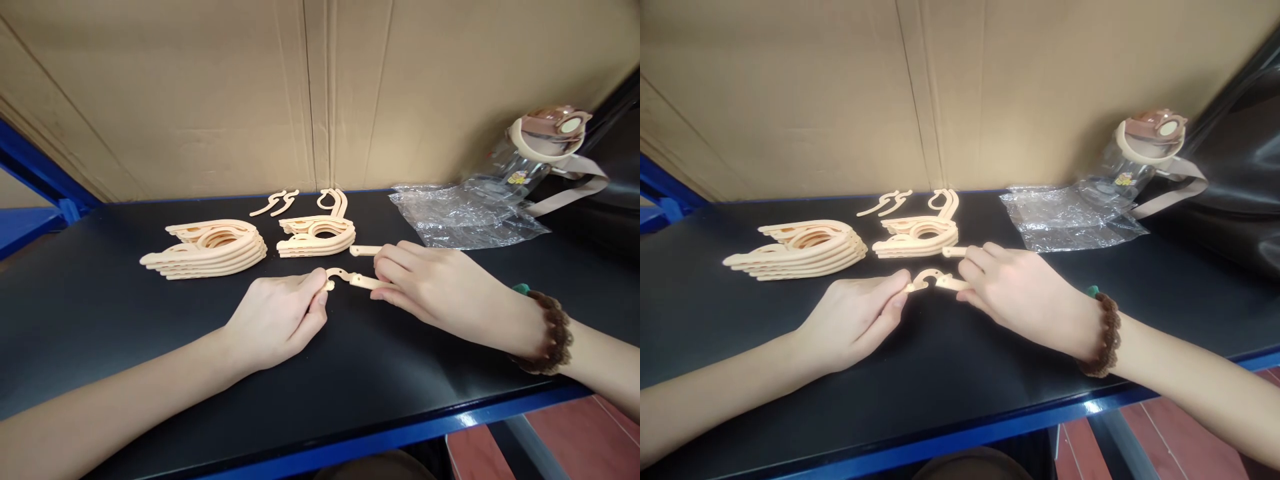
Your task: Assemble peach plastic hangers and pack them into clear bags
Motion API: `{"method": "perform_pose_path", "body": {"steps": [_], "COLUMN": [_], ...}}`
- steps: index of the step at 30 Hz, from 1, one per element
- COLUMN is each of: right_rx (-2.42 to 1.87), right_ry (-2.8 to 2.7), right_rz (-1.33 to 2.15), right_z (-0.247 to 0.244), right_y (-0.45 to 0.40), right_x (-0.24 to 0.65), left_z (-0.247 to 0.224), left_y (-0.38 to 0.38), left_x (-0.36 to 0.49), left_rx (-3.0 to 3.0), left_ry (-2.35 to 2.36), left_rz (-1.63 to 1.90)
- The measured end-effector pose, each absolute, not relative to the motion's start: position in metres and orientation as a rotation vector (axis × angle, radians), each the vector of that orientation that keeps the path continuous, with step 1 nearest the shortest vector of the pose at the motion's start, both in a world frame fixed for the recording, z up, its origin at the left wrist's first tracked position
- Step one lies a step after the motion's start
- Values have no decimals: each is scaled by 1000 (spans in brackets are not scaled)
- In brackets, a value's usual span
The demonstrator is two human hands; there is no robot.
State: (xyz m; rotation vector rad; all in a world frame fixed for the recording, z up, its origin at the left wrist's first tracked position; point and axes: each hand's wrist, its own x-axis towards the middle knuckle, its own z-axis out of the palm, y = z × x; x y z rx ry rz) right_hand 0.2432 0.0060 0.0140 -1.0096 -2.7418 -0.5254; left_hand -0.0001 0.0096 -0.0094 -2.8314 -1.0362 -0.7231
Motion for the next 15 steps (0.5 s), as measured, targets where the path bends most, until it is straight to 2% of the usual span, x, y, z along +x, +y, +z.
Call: {"method": "perform_pose_path", "body": {"steps": [5, 15], "right_rx": [-784, -709], "right_ry": [-2730, -2704], "right_rz": [-497, -462], "right_z": [12, 7], "right_y": [1, -2], "right_x": [238, 232], "left_z": [-8, -9], "left_y": [6, 4], "left_x": [1, 7], "left_rx": [-2853, -2735], "left_ry": [-911, -912], "left_rz": [-747, -594]}}
